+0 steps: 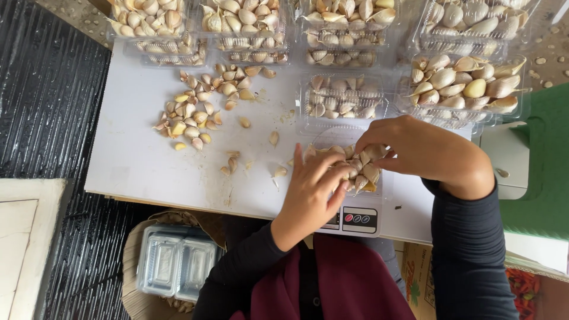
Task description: The person sorts garlic cloves on a table, places them into a tray on a digital scale to weigh them, and then puts the cloves into plastic containers.
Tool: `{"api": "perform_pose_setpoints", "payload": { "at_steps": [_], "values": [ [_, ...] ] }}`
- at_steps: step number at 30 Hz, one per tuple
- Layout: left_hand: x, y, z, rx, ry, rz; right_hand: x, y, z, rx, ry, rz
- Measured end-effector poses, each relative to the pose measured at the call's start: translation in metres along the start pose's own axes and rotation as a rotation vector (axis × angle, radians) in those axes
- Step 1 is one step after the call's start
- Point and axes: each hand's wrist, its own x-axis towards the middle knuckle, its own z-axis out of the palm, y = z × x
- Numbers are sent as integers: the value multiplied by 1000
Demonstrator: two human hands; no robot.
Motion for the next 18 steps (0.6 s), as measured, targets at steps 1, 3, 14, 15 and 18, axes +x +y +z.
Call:
{"api": "perform_pose_setpoints", "payload": {
  "at_steps": [1, 3, 14, 15, 18],
  "values": [
    [-1, -5, -1, 0, -1, -2, 2, -4, 1, 1, -2, -1],
    [-4, -15, -3, 4, 14, -53, 5, -13, 2, 30, -69, 72],
    [-6, -18, -16, -31, 23, -96, 12, -1, 20, -161, -5, 154],
    [-7, -19, -16, -41, 21, -97, 14, 0, 22, -193, -11, 155],
    [-11, -20, -13, -59, 25, -97, 19, 3, 29, -236, 25, 172]
  ]
}}
